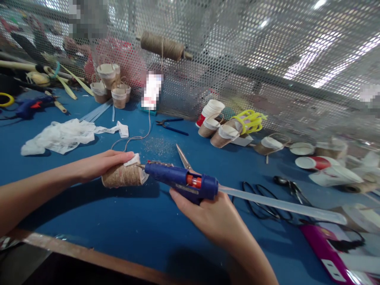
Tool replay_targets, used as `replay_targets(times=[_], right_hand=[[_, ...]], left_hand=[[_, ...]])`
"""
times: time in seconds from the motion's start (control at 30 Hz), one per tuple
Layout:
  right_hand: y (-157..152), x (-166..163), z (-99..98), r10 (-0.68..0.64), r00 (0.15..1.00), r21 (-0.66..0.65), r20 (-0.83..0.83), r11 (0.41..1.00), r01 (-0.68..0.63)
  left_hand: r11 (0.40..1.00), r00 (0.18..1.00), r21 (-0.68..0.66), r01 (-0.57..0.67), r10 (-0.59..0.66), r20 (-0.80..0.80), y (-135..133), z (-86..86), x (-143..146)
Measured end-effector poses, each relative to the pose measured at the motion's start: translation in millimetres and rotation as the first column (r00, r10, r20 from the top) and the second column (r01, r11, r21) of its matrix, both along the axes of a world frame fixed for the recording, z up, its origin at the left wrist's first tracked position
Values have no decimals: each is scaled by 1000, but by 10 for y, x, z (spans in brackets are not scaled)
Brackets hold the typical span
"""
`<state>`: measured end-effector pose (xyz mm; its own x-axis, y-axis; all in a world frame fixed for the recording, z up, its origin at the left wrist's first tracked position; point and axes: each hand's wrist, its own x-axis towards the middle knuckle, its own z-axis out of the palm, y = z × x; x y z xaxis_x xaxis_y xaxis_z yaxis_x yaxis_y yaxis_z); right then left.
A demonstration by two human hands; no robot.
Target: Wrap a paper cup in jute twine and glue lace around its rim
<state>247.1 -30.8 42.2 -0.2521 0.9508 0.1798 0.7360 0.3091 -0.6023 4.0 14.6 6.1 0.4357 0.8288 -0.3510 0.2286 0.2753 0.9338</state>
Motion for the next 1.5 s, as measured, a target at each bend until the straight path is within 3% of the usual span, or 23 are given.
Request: replay_targets(times=[0.2,0.37,0.57,0.7,1.17,1.5], right_hand=[[22,-29,8,28,999,-110,-26,994,-31],[14,-28,11,19,996,-115,-84,993,-29],[-45,-92,78,-86,984,-218,-156,975,51],[-56,-126,74,-86,976,-252,-201,967,33],[-24,-65,61,-87,993,-321,-85,945,55],[22,-59,82,-115,992,-442,-47,893,83]], left_hand=[[999,999,-50,13,-11,46,-11,6,4],[986,985,-157,49,-21,172,-20,29,-7],[975,987,-208,78,-47,152,-20,39,-10],[973,982,-212,93,-54,182,-32,31,-9],[948,977,-273,162,-115,180,-10,48,-17],[906,961,-364,217,-133,243,5,41,-18]])
